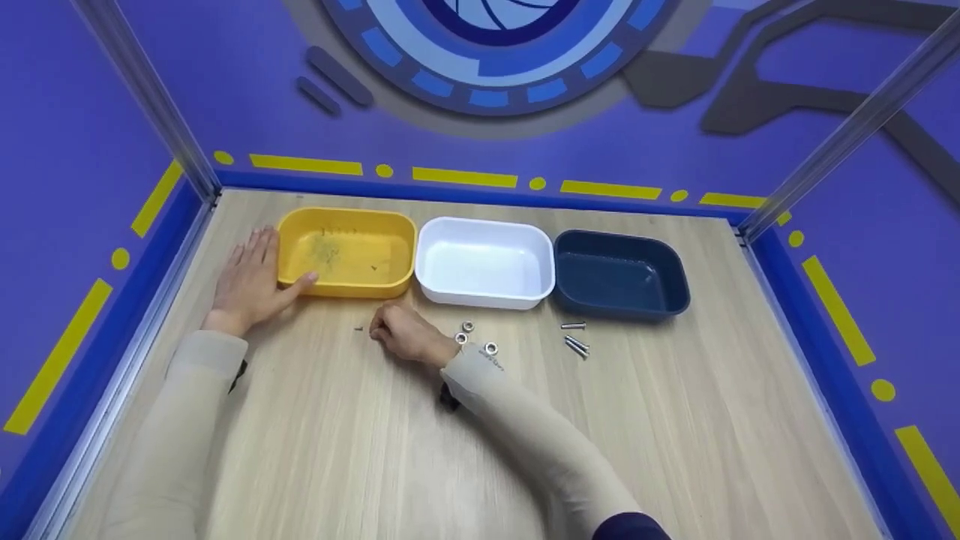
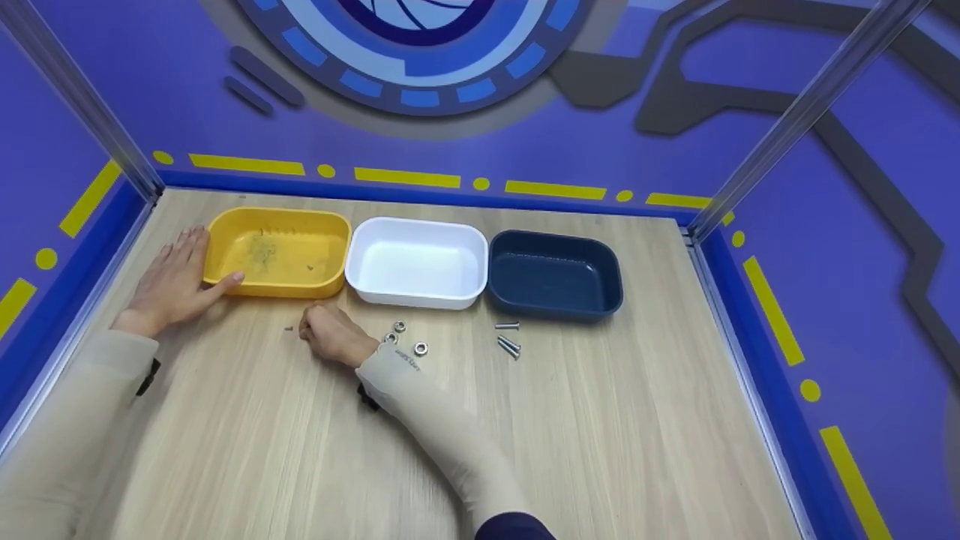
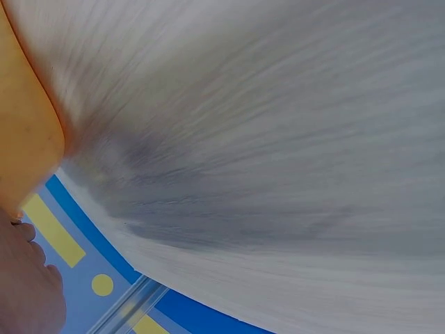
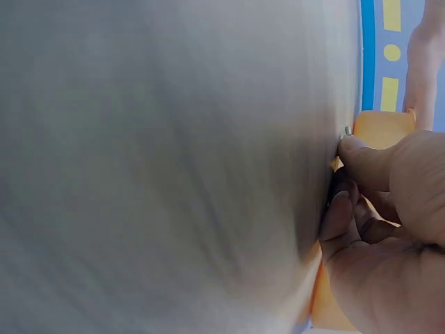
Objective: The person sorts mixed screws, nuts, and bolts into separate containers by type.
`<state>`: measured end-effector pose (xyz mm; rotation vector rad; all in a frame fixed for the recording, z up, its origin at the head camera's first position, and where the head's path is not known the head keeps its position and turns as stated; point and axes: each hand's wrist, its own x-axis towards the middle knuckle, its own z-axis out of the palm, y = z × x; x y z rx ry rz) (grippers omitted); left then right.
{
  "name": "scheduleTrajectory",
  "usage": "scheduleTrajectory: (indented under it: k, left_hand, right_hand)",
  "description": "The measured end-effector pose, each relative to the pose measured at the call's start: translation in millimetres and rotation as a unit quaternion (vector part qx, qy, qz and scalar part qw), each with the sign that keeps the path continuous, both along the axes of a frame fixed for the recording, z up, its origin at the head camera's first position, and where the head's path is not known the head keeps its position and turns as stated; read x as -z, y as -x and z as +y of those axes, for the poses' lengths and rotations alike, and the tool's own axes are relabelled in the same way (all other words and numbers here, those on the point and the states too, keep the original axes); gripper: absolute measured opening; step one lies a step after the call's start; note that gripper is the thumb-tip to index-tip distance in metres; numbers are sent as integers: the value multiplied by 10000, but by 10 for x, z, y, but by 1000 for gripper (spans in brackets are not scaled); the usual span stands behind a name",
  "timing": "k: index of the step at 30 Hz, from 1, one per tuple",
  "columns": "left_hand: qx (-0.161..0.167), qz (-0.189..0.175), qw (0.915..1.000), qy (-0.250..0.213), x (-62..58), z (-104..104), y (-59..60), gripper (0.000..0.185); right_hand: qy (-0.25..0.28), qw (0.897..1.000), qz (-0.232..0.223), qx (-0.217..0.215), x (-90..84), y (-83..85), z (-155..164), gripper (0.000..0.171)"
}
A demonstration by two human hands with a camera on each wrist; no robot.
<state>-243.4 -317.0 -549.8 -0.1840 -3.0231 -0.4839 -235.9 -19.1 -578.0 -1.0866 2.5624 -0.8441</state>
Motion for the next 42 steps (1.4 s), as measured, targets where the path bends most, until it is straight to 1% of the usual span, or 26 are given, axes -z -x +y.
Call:
scheduleTrajectory:
  k: [7, 15, 22, 26, 31, 35, 42]
  left_hand:
    - [-3, -14, 10000, -41, 7, -9, 7, 114]
    - [27, -13, 10000, -31, -1, -6, 5, 114]
    - [72, 62, 10000, 15, -8, -5, -2, 112]
    - [82, 43, 9999, 42, -17, -3, 3, 113]
    - [21, 0, 10000, -24, -19, 7, -13, 113]
    - [-9, -14, 10000, -57, -9, 17, -6, 114]
    - [-21, 29, 10000, -14, -6, 11, 3, 113]
  right_hand:
    - [-173, 9998, 120, -76, -28, -9, -5, 15]
    - [-105, 9998, -161, 5, -121, 5, 27, 16]
    - [190, 9997, 128, -80, -227, 39, 55, 15]
    - [375, 9989, 240, -143, -287, 58, 68, 17]
    - [416, 9988, 239, -87, -363, 91, 90, 23]
    - [401, 9990, 186, -30, -446, 128, 100, 22]
    - [728, 9972, 173, -46, -538, 241, 86, 18]
